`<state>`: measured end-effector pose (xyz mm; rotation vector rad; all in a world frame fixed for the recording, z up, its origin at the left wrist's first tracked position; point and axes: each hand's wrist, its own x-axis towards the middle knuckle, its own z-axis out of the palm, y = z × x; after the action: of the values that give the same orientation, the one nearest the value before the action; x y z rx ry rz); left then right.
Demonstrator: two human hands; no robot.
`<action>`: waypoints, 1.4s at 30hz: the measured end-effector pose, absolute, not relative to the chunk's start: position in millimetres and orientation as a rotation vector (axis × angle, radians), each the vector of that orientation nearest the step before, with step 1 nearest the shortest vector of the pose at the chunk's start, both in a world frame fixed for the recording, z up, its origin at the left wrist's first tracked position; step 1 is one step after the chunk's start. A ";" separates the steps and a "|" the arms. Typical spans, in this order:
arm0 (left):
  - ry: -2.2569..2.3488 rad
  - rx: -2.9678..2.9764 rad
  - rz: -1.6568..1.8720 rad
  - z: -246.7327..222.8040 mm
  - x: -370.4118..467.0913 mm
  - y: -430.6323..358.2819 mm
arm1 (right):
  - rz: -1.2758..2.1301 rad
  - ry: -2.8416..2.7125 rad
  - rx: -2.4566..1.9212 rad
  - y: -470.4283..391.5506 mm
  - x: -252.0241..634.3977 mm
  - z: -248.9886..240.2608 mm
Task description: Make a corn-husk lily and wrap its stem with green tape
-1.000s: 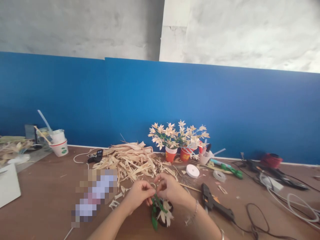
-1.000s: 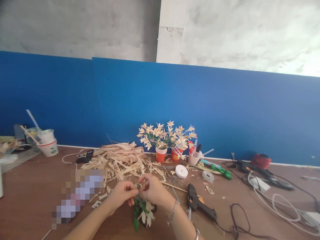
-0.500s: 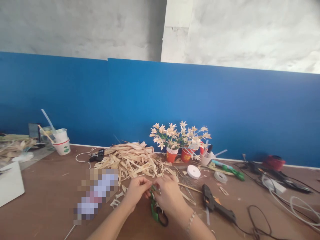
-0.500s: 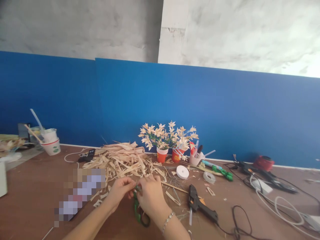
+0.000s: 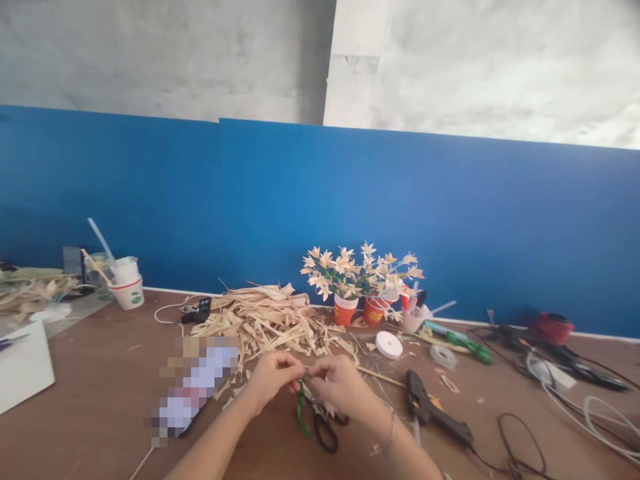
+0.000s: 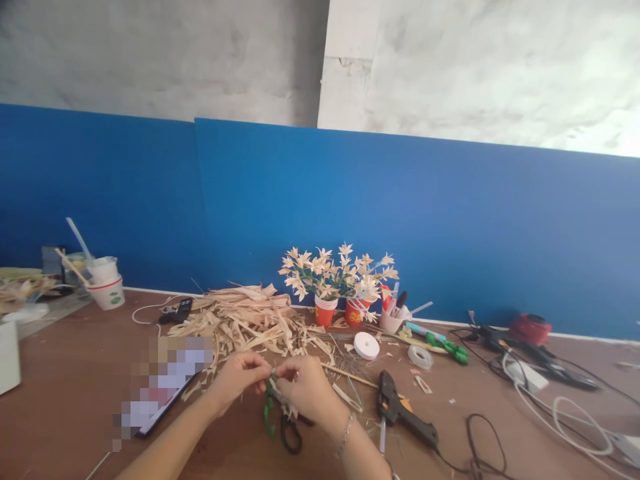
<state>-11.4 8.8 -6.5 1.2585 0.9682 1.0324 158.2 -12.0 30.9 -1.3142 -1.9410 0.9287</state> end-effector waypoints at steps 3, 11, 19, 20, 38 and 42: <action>0.892 1.282 1.004 -1.6 -11.0 3.8 | 1.543 -1.633 -1.212 -6.4 166.5 28.9; 0.904 1.338 1.063 2.1 -7.3 -0.3 | 1.432 -1.719 -1.274 -10.5 160.5 30.1; 1.002 1.307 1.093 -8.9 -2.9 6.2 | 0.041 -2.192 -1.412 -24.7 145.4 30.9; 0.994 1.296 1.083 -8.8 -3.7 6.9 | 0.007 -2.210 -1.401 -24.5 146.2 30.9; 0.939 1.380 0.983 0.1 -13.1 7.9 | 1.382 -1.707 -1.204 -6.0 163.4 31.4; 0.920 1.336 0.986 3.1 -13.0 4.6 | 1.729 -1.468 -1.109 -7.1 166.5 37.7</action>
<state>-13.0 4.6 3.1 1.3359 0.9200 0.9863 166.5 -7.1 37.7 -1.1088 -1.4679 1.7287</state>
